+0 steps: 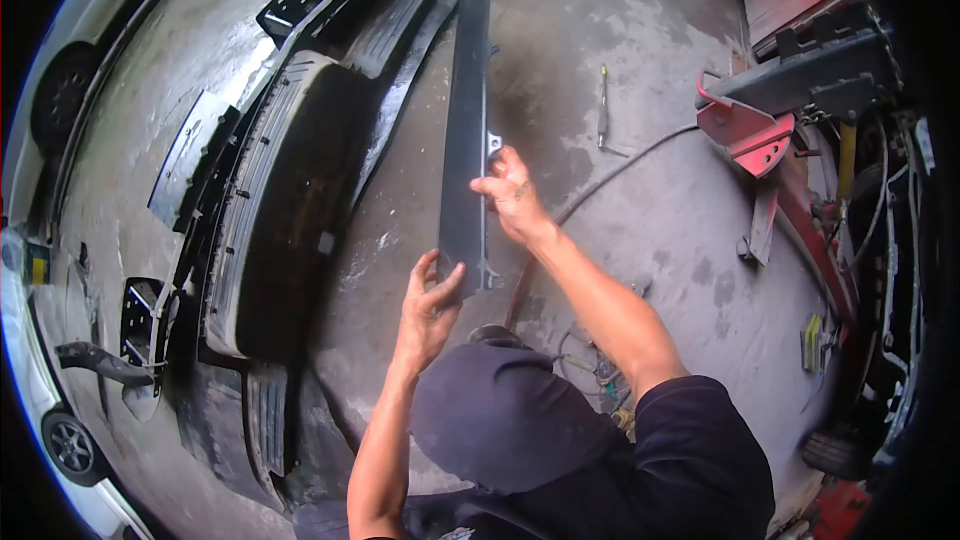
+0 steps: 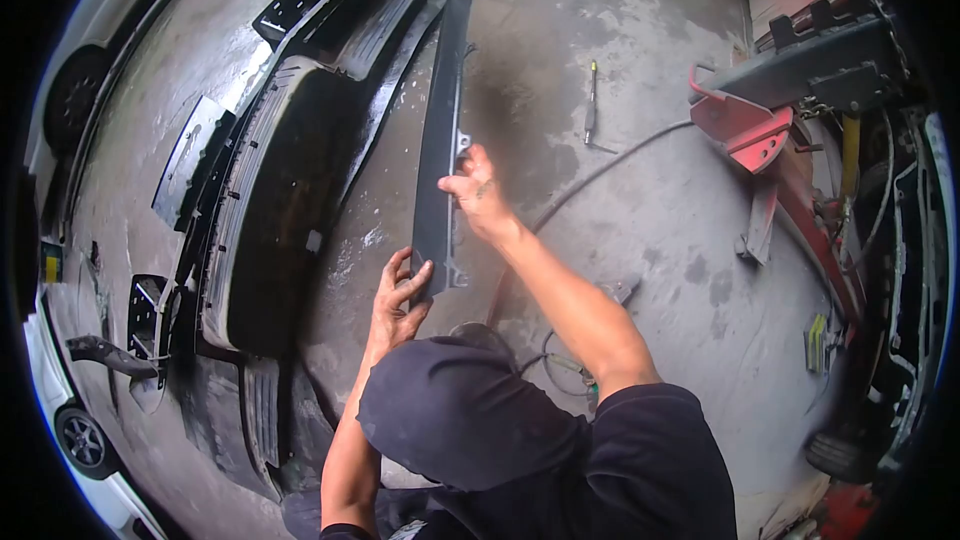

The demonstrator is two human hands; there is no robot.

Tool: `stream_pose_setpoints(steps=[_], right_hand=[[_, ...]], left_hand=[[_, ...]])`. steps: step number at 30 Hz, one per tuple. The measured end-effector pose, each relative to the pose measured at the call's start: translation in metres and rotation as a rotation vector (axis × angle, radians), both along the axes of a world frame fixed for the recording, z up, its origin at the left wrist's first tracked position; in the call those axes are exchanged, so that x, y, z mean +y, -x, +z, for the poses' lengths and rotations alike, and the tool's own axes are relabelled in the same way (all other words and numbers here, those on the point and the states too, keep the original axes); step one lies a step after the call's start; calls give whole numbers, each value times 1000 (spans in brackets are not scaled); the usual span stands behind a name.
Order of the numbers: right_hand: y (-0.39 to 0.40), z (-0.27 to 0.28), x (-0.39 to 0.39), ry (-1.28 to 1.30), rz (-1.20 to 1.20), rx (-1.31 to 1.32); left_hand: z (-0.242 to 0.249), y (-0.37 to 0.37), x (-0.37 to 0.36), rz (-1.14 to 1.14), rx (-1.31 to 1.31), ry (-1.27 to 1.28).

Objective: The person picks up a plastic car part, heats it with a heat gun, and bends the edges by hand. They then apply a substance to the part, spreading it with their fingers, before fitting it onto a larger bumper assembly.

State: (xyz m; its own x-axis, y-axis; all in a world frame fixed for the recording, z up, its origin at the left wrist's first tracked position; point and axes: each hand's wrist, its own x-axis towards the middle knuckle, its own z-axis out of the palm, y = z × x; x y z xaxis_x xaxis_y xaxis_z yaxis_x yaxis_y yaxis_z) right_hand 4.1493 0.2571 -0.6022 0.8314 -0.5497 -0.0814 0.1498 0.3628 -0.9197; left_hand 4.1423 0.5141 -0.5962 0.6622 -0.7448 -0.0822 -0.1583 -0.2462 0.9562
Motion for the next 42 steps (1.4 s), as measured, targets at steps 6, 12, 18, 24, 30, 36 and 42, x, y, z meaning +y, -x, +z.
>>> stream_pose_setpoints(steps=[6, 12, 18, 24, 30, 36, 42], right_hand=[[55, 3, -100, 27, -206, 3], [137, -24, -301, 582, -692, 379], [224, -93, -414, 657, -774, 576], [300, -203, -478, 594, -701, 705], [296, -223, -489, 369, -605, 794], [230, -185, -443, 1724, -342, 1035], [56, -108, -241, 1683, -100, 434]], left_hand=[[3, 5, 11, -60, 2, -132], [-45, -7, 100, 123, 233, -262], [-63, -7, 153, 448, 206, -360], [-14, -60, 179, 860, -432, -368], [20, -99, 233, 1134, -787, -486], [3, -171, 313, 973, -608, -574], [2, -216, 335, 964, -443, -785]])
